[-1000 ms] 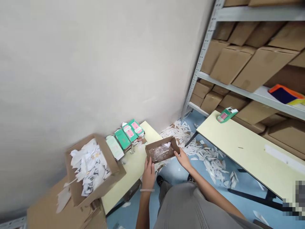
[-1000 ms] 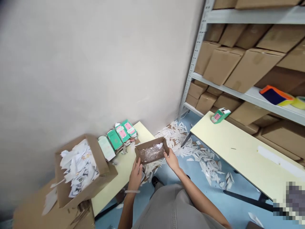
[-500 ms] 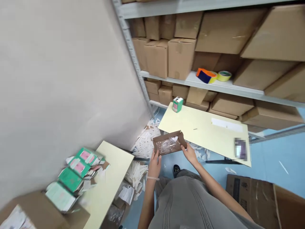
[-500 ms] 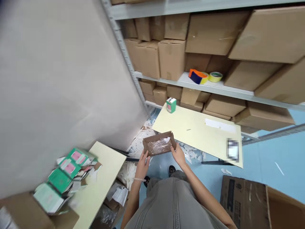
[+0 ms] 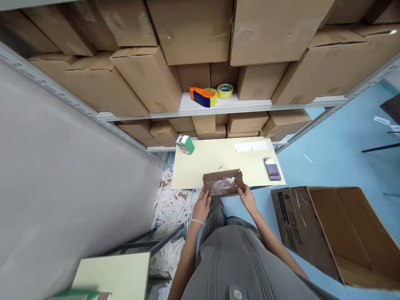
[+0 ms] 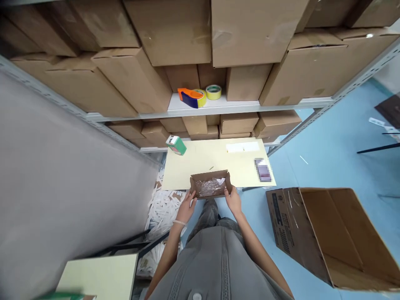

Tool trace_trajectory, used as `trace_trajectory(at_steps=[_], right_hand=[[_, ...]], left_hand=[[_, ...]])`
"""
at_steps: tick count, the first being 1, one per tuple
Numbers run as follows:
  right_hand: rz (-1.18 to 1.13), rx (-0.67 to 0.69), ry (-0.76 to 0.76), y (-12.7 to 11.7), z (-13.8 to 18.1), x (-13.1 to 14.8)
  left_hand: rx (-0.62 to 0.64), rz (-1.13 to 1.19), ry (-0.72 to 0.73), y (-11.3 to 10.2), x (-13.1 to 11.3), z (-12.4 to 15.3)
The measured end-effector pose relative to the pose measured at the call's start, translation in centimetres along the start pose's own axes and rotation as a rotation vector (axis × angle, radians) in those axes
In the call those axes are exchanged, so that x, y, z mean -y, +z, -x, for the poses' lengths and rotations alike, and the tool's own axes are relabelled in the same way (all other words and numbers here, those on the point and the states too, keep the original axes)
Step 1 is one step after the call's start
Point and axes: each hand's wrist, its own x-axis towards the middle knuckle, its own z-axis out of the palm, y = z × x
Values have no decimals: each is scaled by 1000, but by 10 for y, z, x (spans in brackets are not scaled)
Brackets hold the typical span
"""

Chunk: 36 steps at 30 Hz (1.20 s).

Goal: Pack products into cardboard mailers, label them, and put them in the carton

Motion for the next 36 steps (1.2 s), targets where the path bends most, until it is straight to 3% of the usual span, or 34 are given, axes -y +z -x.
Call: trace_trajectory(at_steps=[8, 16, 21, 28, 36], right_hand=[[23, -56, 116, -2, -64, 45], [36, -61, 71, 3, -134, 93], [74, -26, 80, 9, -153, 101], [65, -64, 74, 13, -159, 100], [42, -94, 27, 4, -183, 107]], left_hand=[[123, -88, 54, -36, -14, -100], [44, -112, 71, -67, -17, -172], [41, -99, 50, -71, -12, -193], [26, -53, 61, -71, -9, -198], [31, -28, 99, -80, -18, -221]])
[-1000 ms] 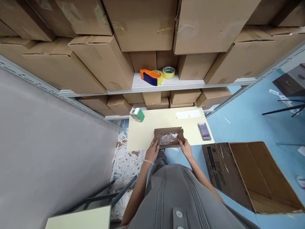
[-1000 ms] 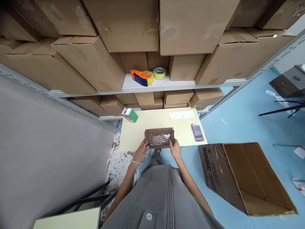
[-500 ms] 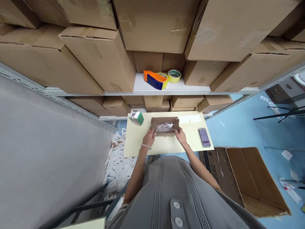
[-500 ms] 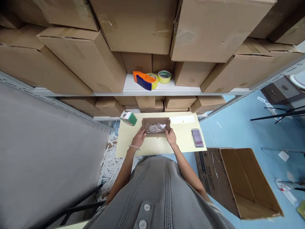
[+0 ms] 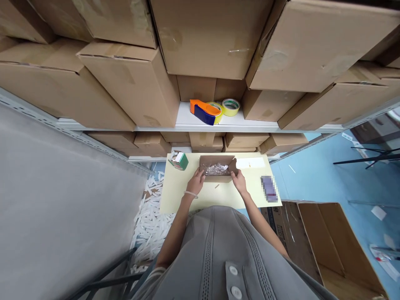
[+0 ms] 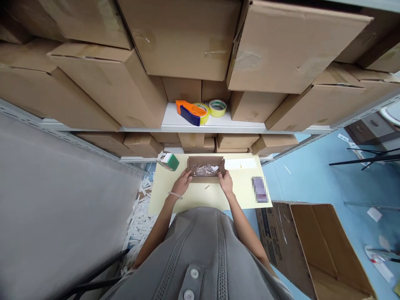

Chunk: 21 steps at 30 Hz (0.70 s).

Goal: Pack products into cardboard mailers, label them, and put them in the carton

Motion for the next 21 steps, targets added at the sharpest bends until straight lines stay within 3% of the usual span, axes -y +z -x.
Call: trace_trajectory(at_steps=[6, 16, 21], right_hand=[[13, 10, 26, 3, -12, 12], [44, 66, -40, 8, 13, 0], [-4, 93, -45, 3, 7, 4]], left_hand=[[-36, -50, -12, -6, -8, -15], [3, 24, -78, 5, 8, 18], [-75, -13, -15, -16, 5, 19]])
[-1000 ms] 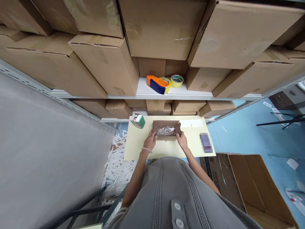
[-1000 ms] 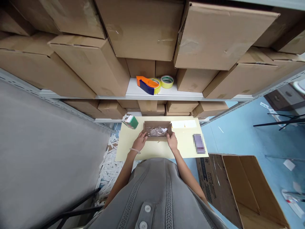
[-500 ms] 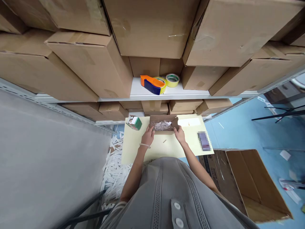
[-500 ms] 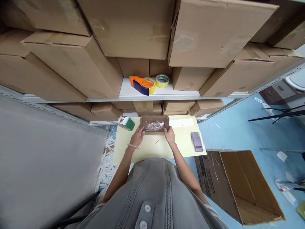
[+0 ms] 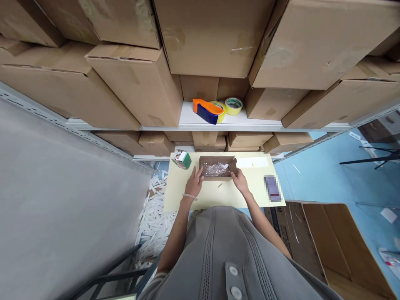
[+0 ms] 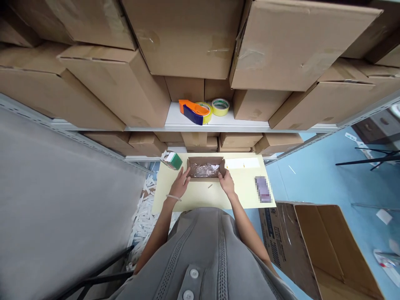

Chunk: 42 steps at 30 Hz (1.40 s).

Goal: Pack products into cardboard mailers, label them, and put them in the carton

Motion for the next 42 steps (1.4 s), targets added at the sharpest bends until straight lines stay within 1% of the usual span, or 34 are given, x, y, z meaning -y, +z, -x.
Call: trace_trajectory(at_steps=[2, 4, 6, 7, 8, 10, 13, 15, 20, 23, 26, 29, 31, 32, 34, 36, 37, 40, 42], right_hand=[[-17, -26, -10, -3, -1, 1], [-29, -64, -29, -6, -1, 2], [-39, -96, -53, -10, -1, 1], [-43, -110, -63, -13, -1, 0], [-47, -122, -74, -15, 0, -1], [-58, -146, -94, -20, 0, -2], [-72, -170, -113, -25, 2, -2], [-76, -172, -116, -28, 3, -1], [-77, -161, -120, -30, 8, 0], [-91, -164, -136, -30, 9, 1], [-113, -182, -156, -31, 9, 2], [-136, -199, -176, -35, 10, 7], [-160, -203, -185, -39, 12, 12], [-180, -198, -188, -41, 14, 17], [-233, -169, -196, -44, 19, 30], [-296, -113, -213, -44, 25, 48], [-327, -77, -228, -44, 28, 58], [-410, 50, -314, -39, 38, 91], [-464, 125, -382, -35, 44, 110]], left_hand=[[-118, -70, 39, -17, 0, -7], [-256, -149, 38, -34, 4, -19], [-370, -229, -55, -50, 9, -34], [-399, -265, -118, -56, 12, -42], [-408, -295, -176, -60, 15, -51], [-364, -337, -242, -64, 20, -68], [-258, -368, -272, -61, 24, -89], [-243, -382, -278, -56, 26, -98], [-306, -362, -240, -45, 31, -99], [-345, -348, -249, -47, 38, -96], [-423, -294, -288, -52, 53, -91], [-538, -165, -343, -61, 73, -80], [-632, -19, -384, -69, 83, -66], [-681, 72, -382, -73, 86, -58], [-760, 260, -320, -84, 85, -38], [-811, 461, -261, -96, 74, -18], [-807, 575, -257, -101, 66, -9], [-714, 919, -228, -111, 35, 12], [-636, 1066, -215, -112, 15, 20]])
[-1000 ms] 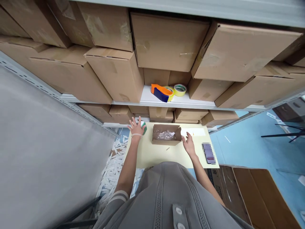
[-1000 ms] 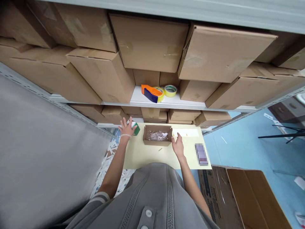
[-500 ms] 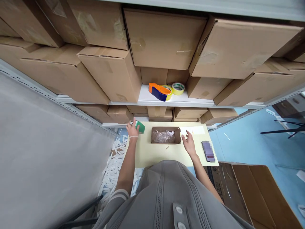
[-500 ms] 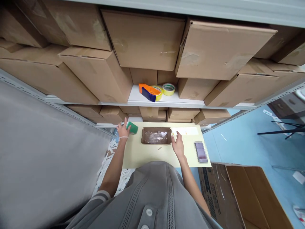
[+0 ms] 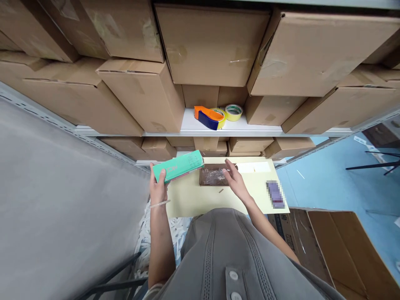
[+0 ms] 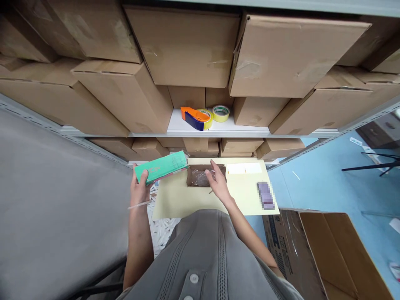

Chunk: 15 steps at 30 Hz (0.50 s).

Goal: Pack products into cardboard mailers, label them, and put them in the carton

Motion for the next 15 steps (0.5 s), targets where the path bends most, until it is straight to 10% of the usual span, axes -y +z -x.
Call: trace_trajectory(at_steps=[7, 15], right_hand=[[-140, -9, -16, 16, -5, 17], [68, -224, 90, -8, 0, -34]], left_hand=[[181, 130, -177, 44, 3, 29], [308, -118, -192, 88, 57, 39]])
